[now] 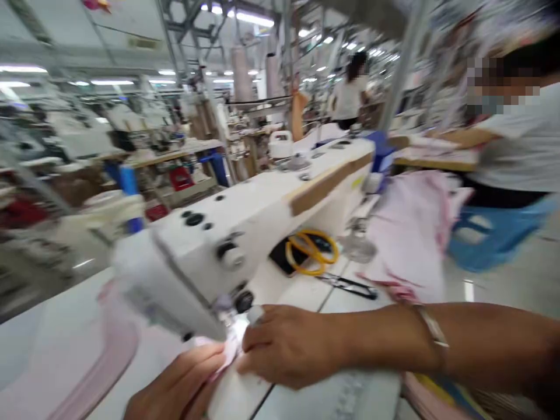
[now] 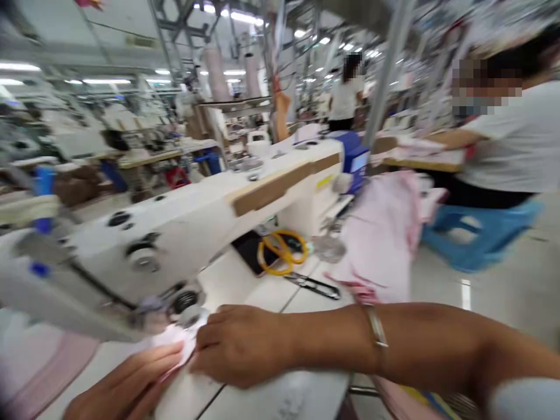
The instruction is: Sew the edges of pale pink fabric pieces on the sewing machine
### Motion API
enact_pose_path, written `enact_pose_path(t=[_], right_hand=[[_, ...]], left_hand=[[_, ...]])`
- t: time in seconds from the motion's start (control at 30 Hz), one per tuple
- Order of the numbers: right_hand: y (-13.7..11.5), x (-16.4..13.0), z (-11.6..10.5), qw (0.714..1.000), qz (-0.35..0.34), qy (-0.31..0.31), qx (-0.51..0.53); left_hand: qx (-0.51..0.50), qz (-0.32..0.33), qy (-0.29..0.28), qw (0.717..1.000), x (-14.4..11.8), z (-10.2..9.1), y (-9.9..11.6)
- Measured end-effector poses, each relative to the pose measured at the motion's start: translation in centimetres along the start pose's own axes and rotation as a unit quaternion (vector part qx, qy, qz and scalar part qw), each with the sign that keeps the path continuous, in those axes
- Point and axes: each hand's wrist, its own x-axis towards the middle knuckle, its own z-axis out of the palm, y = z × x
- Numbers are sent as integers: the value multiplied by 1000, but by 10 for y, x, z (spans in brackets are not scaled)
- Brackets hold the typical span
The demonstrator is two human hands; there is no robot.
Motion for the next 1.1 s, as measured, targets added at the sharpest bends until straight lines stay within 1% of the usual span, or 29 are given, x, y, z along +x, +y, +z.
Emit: enact_pose_path(t=[0.03,0.07,0.1,0.13,0.2,0.27,0.33,0.53,0.67,0.73,0.83,0.9,1.1], right_hand=[[1,2,3,999,5,21,29],[1,2,5,998,-1,35,46],[1,0,5,997,1,45,58],[0,-2,4,997,0,49,64],[-2,-5,3,997,-4,48,65],[-4,-4,3,997,-6,40,60],[-6,-1,5,998,1,34,50],[-10,5,4,999,31,-8,17],[-10,4,3,999,28,-12,25],[-9,3,3,999,23,-11,32],[-9,2,2,999,16,-10,41],[-10,1,2,999,12,-8,45],[-8,2,0,999,6,-14,43]], left_hand=[[25,-13,-28,999,-12,-18,-1],[42,-22,-49,998,-18,-29,-1],[55,-29,-60,996,-21,-35,1],[63,-34,-63,995,-20,-35,2],[64,-34,-62,995,-16,-30,5],[53,-33,-64,996,-13,-25,7],[48,-28,-67,996,-13,-23,7],[76,1,-65,995,-16,-28,8],[80,14,-79,994,-15,-29,8],[75,35,-68,994,-15,-30,8],[77,90,-39,992,-17,-31,6],[90,120,-31,988,-18,-33,6],[80,139,-24,987,-12,-38,14]])
